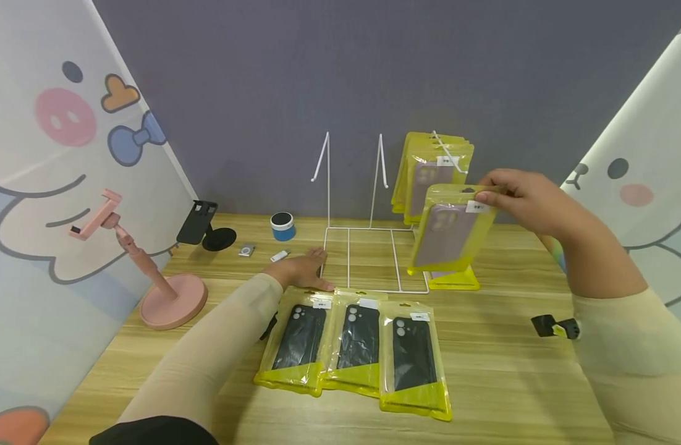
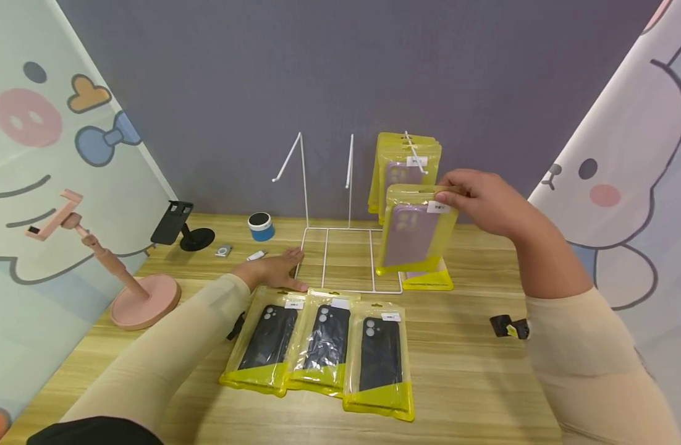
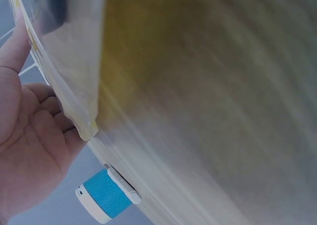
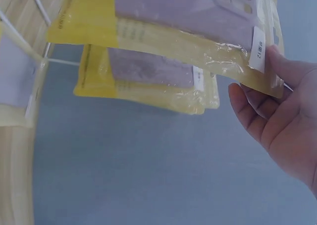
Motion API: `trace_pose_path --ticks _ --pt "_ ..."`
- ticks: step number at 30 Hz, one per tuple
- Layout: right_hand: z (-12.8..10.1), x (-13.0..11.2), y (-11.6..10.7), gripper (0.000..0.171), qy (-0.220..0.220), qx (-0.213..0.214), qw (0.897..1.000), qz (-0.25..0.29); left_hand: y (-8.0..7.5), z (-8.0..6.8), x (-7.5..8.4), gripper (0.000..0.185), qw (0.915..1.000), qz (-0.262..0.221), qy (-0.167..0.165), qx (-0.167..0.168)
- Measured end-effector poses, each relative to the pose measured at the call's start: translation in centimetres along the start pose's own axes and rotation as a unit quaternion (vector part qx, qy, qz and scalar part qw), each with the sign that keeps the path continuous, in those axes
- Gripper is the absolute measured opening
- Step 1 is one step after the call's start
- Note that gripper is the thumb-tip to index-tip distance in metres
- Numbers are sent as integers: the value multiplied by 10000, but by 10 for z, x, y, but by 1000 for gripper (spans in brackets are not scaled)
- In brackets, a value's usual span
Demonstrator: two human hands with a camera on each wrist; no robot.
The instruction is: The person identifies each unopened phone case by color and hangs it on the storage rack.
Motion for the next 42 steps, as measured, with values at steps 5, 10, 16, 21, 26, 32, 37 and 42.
trace_pose_path --ticks 5,10,16,21,26,32,37,42 --pt "10 -6 -6 31 108 230 9997 23 0 0 -1 107 10000 -23 22 18" --pt "19 -1 -8 37 274 226 9994 11 1 1 0 106 10000 3 41 16" --pt "28 6 -5 38 249 188 9995 103 2 2 -1 107 10000 39 49 12" --pt "39 12 1 40 374 225 9987 253 1 2 -1 108 10000 36 7 23" --pt "54 20 5 42 473 196 9983 286 3 2 -1 108 9999 113 -11 40" --pt "69 29 5 45 617 176 9977 222 2 -1 1 108 10000 14 -46 24" --pt "76 34 3 46 669 135 9974 221 1 -2 2 107 10000 -6 -36 63" --pt "78 37 2 49 693 98 9973 242 1 1 3 108 10000 22 -8 67"
Point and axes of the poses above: each hand's wrist, its own z-axis towards the middle knuckle, its own y-axis out of the palm, x = y × z, the point moved 6 cm from there along z, towards the middle knuckle, and after that the axes turned 7 degrees about -y, right-handed, at the moved point
